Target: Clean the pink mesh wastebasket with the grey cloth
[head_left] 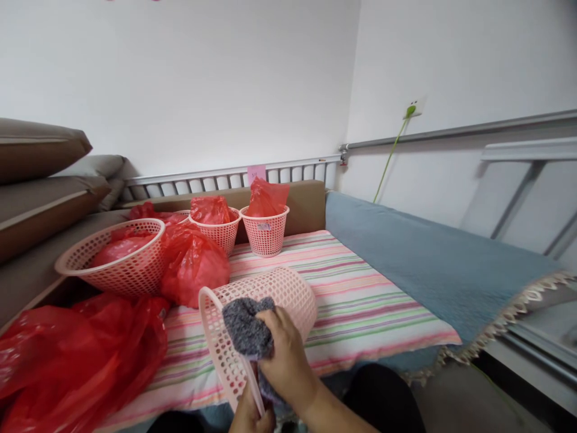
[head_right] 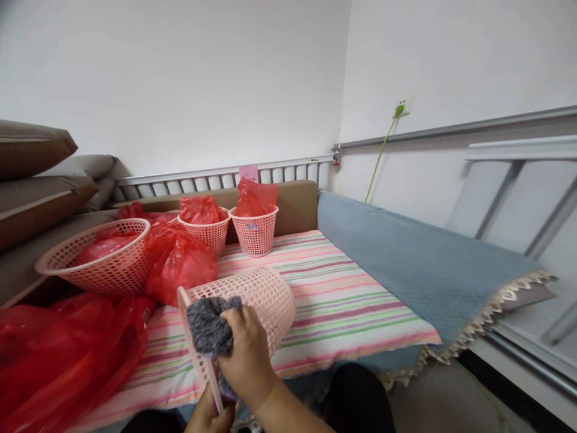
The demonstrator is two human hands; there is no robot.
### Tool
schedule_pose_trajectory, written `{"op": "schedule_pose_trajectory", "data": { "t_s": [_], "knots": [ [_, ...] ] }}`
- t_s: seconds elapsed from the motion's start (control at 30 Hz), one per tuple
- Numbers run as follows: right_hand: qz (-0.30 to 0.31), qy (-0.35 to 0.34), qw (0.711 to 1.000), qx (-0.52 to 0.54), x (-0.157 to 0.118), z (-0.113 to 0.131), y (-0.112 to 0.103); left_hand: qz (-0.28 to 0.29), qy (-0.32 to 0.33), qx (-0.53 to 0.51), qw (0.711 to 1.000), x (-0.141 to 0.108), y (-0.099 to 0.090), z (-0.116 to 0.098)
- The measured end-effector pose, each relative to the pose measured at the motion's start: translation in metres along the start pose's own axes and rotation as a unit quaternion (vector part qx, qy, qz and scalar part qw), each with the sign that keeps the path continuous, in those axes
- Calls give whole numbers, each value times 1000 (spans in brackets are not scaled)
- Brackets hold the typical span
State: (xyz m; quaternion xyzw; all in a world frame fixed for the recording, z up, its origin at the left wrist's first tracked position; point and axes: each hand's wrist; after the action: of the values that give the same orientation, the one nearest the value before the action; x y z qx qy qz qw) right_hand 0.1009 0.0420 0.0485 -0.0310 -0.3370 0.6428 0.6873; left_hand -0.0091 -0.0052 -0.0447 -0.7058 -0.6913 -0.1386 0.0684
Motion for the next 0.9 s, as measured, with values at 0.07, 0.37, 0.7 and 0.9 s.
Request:
{"op": "schedule_pose_trajectory", "data": {
  "t_s": [0.07, 0.37, 0.7, 0.9],
  "knots": [
    [-38, 4, 996, -84, 21, -24, -6, 21, 11, -27, 999, 0, 8, -6],
    [-174, 128, 932, -293, 77, -114, -37, 58, 14, -154, 986, -7, 16, -10],
    [-135, 139, 967, -164, 56, -91, -27, -37, 5, -97, 995, 23, 17, -42],
    [-19, 44, 998, 32, 0, -9, 4, -51, -24, -44, 997, 13, 19, -17]
  ]
}}
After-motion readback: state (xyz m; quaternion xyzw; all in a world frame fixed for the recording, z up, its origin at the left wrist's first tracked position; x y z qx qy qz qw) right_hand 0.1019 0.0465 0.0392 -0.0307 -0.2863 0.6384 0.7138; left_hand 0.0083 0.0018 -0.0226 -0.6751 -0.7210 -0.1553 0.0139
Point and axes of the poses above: each hand's wrist, its own x-axis towards the middle knuckle, its own y-axis out of the palm, z = x × y, and after that the axes turned 15 degrees about y, right-handed
